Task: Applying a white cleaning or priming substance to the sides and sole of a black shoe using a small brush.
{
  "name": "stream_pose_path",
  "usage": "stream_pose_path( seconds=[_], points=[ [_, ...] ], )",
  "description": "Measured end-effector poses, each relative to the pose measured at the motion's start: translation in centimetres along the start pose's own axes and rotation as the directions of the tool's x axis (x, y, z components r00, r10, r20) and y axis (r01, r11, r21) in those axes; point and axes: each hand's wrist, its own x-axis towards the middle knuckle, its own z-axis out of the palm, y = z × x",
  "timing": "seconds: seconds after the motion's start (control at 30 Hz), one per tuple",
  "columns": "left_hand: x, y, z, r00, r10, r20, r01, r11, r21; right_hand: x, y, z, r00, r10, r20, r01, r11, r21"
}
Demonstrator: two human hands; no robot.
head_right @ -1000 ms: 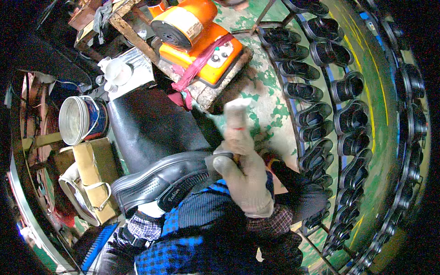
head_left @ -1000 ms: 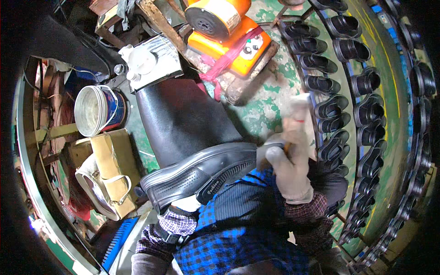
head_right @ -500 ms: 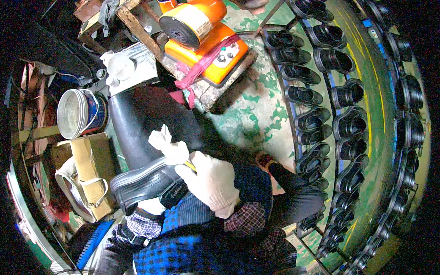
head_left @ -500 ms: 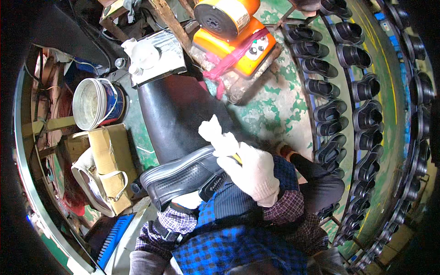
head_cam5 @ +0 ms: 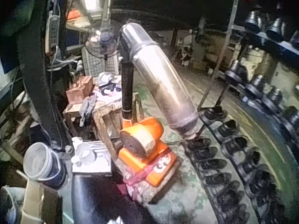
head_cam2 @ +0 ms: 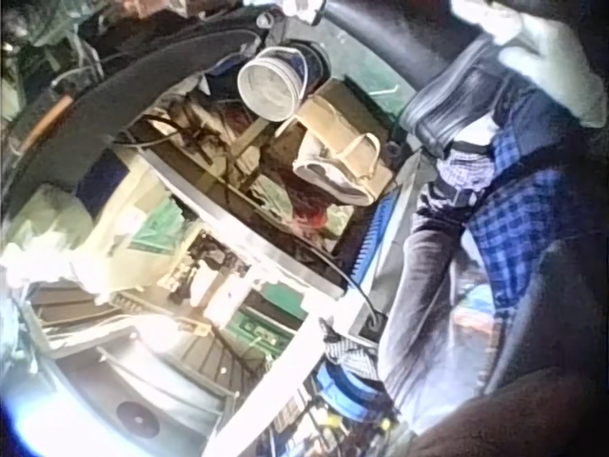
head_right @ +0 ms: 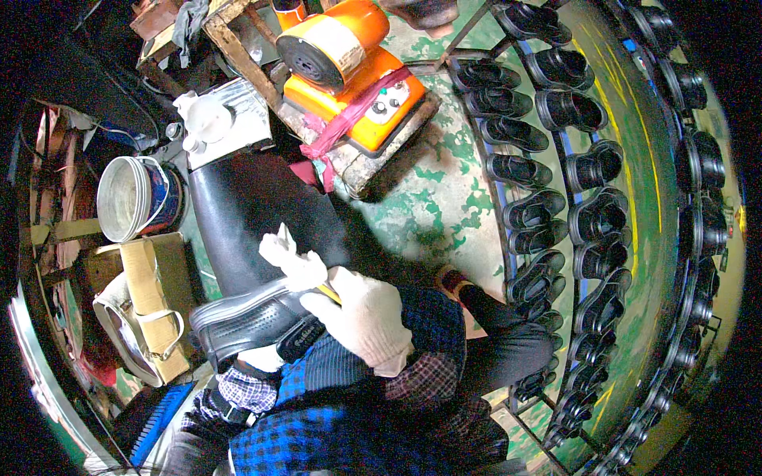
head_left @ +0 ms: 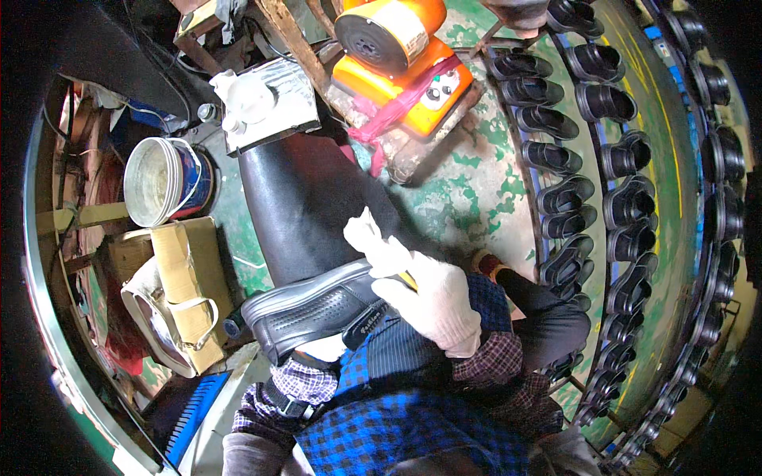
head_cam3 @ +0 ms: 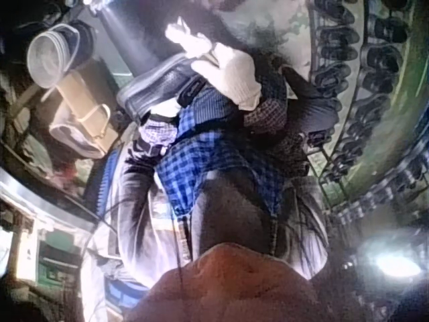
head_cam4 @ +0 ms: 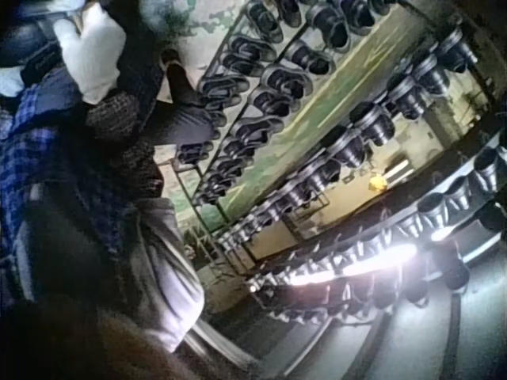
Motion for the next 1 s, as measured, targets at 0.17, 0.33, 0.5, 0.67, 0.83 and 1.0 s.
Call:
stream_pose_path(
  seconds=[0.17, 0.33, 0.5, 0.67, 0.83, 1.0],
  points=[
    [-0.3, 1.3, 1.6, 0.999, 0.042, 0.029, -0.044, 0.993, 0.106, -1.0, 0.9, -1.2, 0.975, 0.192, 0.115, -0.208, 0.967, 0.148],
    [-0.1, 1.5, 1.9, 0.996, 0.067, 0.06, -0.083, 0.942, 0.327, -1.2, 0.4, -2.1, 0.951, 0.29, 0.109, -0.31, 0.882, 0.355],
    [-1.0, -1.0, 0.0, 1.0, -0.009, 0.005, 0.01, 0.987, -0.163, -0.8, 0.3, -0.4, 0.998, -0.032, -0.055, 0.034, 0.998, 0.043],
    [-0.7, -0.1, 0.5, 0.995, 0.056, 0.077, -0.073, 0.968, 0.241, -2.1, 2.0, -1.0, 1.0, 0.029, -0.008, -0.028, 0.991, 0.128],
    [-0.7, -0.7, 0.7, 0.997, 0.051, 0.055, -0.059, 0.986, 0.158, -1.3, 1.1, -0.6, 0.998, 0.061, -0.015, -0.057, 0.983, 0.173],
    [-0.6, 1.4, 1.2, 0.997, 0.004, 0.078, -0.013, 0.993, 0.121, -2.0, 2.4, -0.7, 0.997, 0.078, 0.004, -0.078, 0.989, 0.124]
  ],
)
